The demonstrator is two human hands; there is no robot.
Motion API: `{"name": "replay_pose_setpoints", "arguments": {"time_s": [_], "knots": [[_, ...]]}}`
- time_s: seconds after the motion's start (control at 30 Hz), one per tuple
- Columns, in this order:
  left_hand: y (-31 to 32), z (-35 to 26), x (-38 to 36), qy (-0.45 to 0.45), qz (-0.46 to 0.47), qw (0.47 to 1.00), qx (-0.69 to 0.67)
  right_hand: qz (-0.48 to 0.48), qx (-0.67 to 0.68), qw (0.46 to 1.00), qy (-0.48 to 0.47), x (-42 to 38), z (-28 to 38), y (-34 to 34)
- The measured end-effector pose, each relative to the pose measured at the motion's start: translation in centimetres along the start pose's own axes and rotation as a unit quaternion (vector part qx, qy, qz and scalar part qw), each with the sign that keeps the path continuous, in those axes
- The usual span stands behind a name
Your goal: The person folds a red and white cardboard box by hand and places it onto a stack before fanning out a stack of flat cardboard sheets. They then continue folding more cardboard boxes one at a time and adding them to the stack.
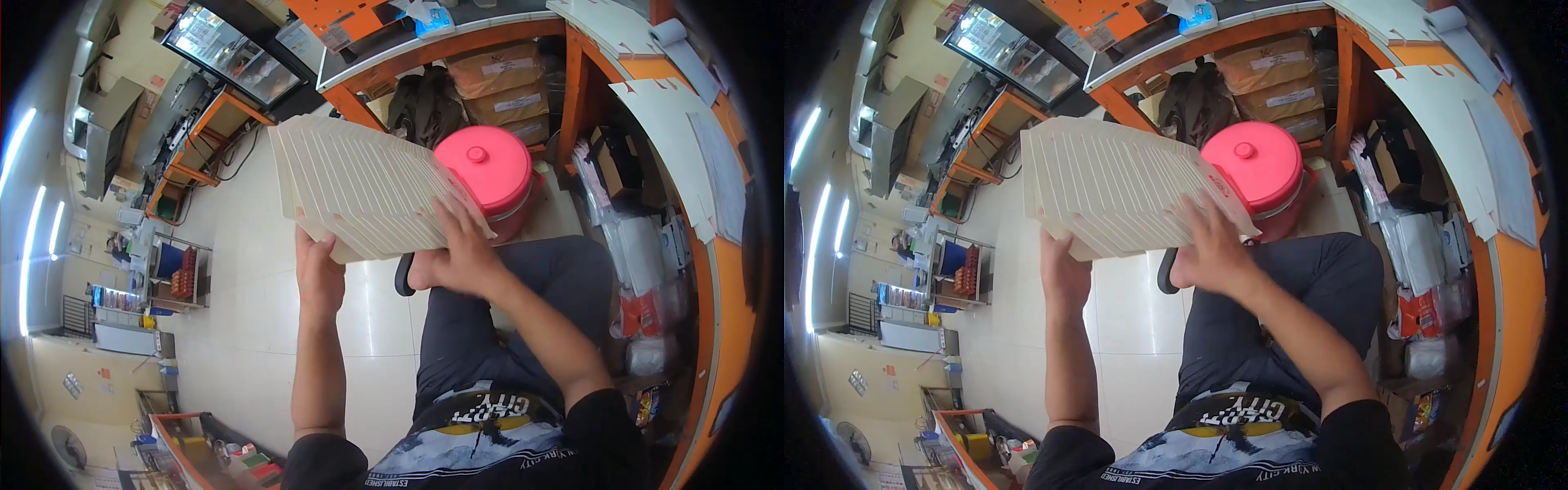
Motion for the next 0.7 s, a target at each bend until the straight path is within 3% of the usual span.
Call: {"name": "replay_pose_setpoints", "arguments": {"time_s": [0.03, 0.1, 0.13, 0.3, 0.5, 0.7], "knots": [[-0.4, 0.1, -0.1, -0.027, 0.031, 0.999, -0.024, -0.038, 0.075, 0.996, -0.027, -0.1, 3.2, -0.9], [-0.5, 0.1, 0.1, -0.034, 0.027, 0.998, -0.053, -0.079, 0.089, 0.977, -0.177, -0.7, 7.8, -2.4], [-0.4, 0.0, 0.2, -0.037, 0.024, 0.997, -0.068, -0.079, 0.074, 0.974, -0.197, -1.1, 9.4, -2.3], [-0.7, -0.5, 0.0, -0.039, 0.048, 0.997, -0.042, -0.110, -0.003, 0.981, -0.159, -1.5, 12.1, 0.5], [-0.5, 0.0, -0.1, -0.027, 0.002, 0.998, -0.054, -0.172, -0.093, 0.955, -0.224, -2.3, 12.1, 2.0], [-0.6, 0.2, -0.1, -0.034, 0.004, 0.999, -0.040, -0.153, -0.091, 0.959, -0.219, -2.8, 12.7, 1.7]]}}
Point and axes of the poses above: each hand's wrist, its own x-axis towards the middle knuckle, its own y-axis out of the palm, z = x × y, the point moved 1 cm from there along x, towards the middle knuckle, and after that the axes turned 8 degrees about -z, right-handed, at the moved point
